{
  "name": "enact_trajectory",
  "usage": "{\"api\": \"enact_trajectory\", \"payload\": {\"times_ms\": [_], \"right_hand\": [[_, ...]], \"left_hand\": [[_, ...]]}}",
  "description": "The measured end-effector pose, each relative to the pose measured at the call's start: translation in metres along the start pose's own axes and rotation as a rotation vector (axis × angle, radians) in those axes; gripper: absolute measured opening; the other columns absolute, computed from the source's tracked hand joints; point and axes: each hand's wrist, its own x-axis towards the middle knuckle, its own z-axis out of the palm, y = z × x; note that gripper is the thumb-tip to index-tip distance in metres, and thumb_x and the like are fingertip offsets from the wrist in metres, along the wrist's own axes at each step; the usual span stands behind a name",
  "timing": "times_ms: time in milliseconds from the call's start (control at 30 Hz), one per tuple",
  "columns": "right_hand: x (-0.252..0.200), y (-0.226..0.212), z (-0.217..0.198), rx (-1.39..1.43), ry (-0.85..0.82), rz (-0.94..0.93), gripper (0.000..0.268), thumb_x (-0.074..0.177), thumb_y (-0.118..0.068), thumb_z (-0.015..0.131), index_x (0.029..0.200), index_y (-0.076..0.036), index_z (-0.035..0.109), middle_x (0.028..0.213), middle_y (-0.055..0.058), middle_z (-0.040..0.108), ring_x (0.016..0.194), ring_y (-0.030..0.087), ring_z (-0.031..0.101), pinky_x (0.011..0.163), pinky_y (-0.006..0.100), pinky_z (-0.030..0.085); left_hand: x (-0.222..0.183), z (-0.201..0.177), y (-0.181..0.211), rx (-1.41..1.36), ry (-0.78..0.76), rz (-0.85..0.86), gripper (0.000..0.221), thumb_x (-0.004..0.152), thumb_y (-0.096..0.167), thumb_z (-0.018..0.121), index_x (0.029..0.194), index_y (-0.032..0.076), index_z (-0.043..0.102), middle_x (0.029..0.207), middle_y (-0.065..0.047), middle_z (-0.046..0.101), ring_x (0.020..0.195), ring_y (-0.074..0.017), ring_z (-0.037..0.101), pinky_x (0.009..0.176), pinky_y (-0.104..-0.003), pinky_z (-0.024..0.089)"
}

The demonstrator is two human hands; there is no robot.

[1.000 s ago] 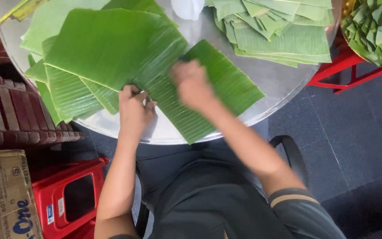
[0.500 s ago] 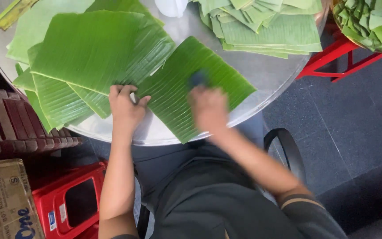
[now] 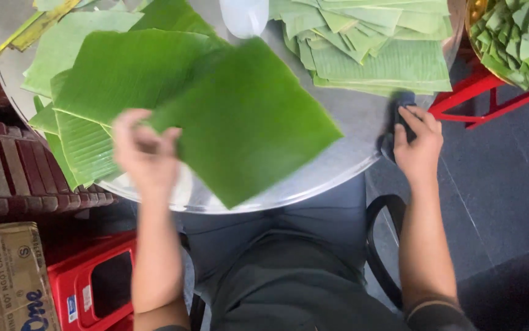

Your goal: Wiping banana leaves with a cloth and stacking them on a metal table

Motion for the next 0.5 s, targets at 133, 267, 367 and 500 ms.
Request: {"api": "enact_trajectory", "payload": {"times_ms": [133, 267, 367, 500], "right_hand": [[-0.016, 0.010, 0.011, 0.061, 0.060, -0.091, 0.031, 0.099, 0.001, 0.063, 0.128, -0.001, 0.074, 0.134, 0.018, 0.065, 0.121, 0.038, 0.063, 0.104, 0.050, 0.041], [-0.017, 0.005, 0.016, 0.104, 0.123, -0.068, 0.028, 0.101, 0.002, 0.061, 0.126, -0.003, 0.074, 0.135, 0.017, 0.063, 0.117, 0.037, 0.060, 0.102, 0.047, 0.042], [-0.020, 0.001, 0.017, 0.088, 0.156, -0.033, 0.028, 0.101, 0.002, 0.061, 0.124, -0.005, 0.075, 0.135, 0.014, 0.063, 0.115, 0.034, 0.058, 0.101, 0.045, 0.043], [-0.016, -0.001, 0.021, 0.069, 0.210, -0.045, 0.025, 0.101, -0.003, 0.060, 0.120, -0.006, 0.076, 0.133, 0.014, 0.063, 0.116, 0.036, 0.056, 0.101, 0.047, 0.044]], "left_hand": [[0.081, -0.064, -0.046, -0.065, 0.081, 0.051, 0.058, 0.073, -0.027, 0.069, 0.119, 0.008, 0.068, 0.068, 0.003, 0.043, 0.073, -0.0117, 0.050, 0.074, -0.033, 0.056], [0.147, -0.092, -0.097, 0.431, 0.097, 0.143, 0.068, 0.093, -0.010, 0.096, 0.136, -0.002, 0.044, 0.134, -0.029, 0.053, 0.114, -0.0413, 0.045, 0.093, -0.047, 0.032], [0.154, -0.027, -0.076, 0.682, 0.076, 0.088, 0.075, 0.114, 0.021, 0.098, 0.150, -0.003, 0.035, 0.148, -0.035, 0.049, 0.136, -0.0518, 0.045, 0.112, -0.058, 0.034], [0.133, 0.129, 0.019, 0.438, -0.069, 0.911, 0.007, 0.096, 0.005, 0.068, 0.090, 0.009, 0.069, 0.089, -0.008, 0.065, 0.078, -0.0273, 0.059, 0.065, -0.043, 0.044]]}}
